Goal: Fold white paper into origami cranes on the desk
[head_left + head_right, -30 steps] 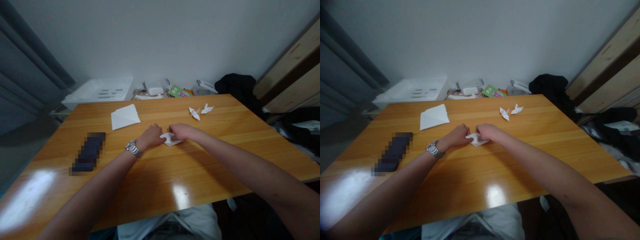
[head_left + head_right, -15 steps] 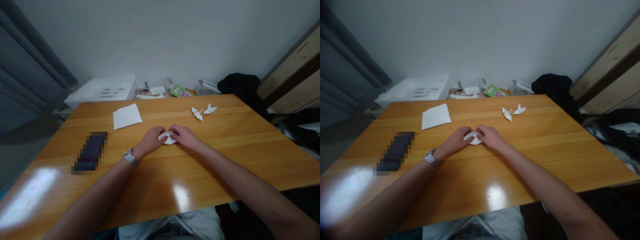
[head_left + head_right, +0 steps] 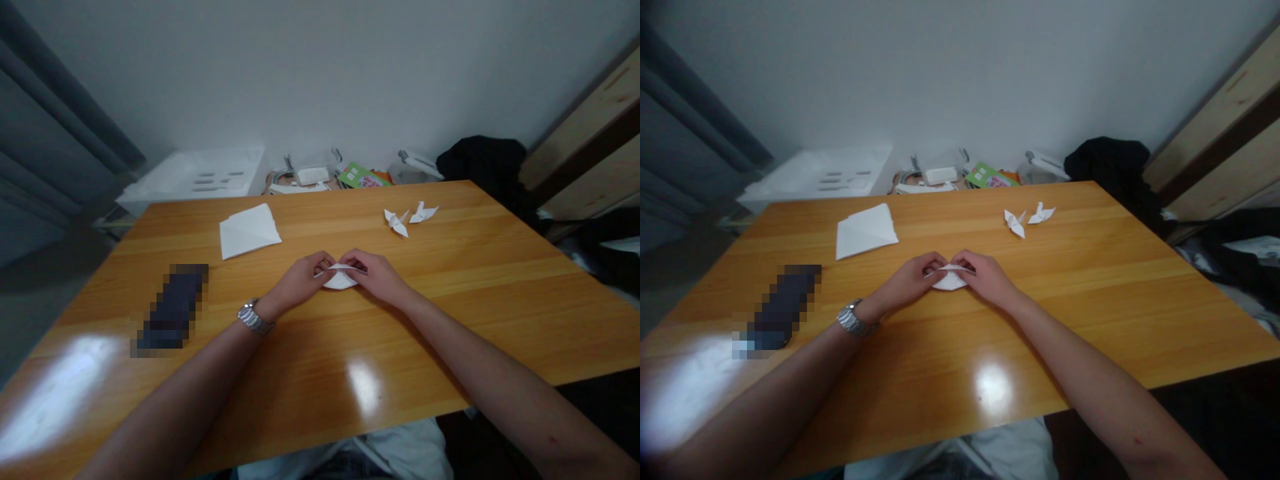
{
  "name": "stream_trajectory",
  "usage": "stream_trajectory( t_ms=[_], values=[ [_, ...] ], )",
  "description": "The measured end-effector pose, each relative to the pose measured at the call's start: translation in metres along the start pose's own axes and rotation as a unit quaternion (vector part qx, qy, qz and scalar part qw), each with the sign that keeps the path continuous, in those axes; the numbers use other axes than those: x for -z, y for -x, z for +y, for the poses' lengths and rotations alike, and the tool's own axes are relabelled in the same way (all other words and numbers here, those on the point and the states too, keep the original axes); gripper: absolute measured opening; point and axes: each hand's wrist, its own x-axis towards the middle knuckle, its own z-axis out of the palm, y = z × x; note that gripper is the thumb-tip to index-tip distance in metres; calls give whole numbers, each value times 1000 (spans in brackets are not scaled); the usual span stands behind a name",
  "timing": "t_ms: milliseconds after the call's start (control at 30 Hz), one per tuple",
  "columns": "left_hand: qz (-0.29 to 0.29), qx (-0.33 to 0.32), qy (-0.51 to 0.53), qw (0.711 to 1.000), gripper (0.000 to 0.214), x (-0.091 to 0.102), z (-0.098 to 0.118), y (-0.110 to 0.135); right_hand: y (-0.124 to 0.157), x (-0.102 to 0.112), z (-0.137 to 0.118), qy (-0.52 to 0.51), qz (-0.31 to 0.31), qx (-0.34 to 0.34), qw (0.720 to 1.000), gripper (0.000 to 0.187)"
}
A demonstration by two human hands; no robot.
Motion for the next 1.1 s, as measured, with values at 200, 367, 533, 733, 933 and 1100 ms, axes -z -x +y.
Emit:
stream_trajectory(
  t_ms=[200, 367, 533, 733, 933, 1100],
  values=[
    [-41, 6, 93, 995, 27, 0, -5, -1, 1, 4, 8, -30, 19, -7, 999, 18],
    [-85, 9, 162, 983, 37, 1, -10, -1, 2, 9, 12, -51, 21, -19, 998, 20],
    [-75, -7, 159, 984, 35, 1, -12, -2, 3, 11, 10, -51, 20, -17, 998, 21],
    [-95, -13, 179, 979, 42, 5, -6, 2, 3, 12, 7, -47, 23, -7, 999, 20],
    [-58, -32, 206, 976, 31, 6, -12, 3, 3, 11, 5, -50, 18, 5, 999, 21],
    [-23, -25, 185, 982, 24, 5, -15, 3, 3, 10, 6, -59, 30, 13, 998, 19]
  ],
)
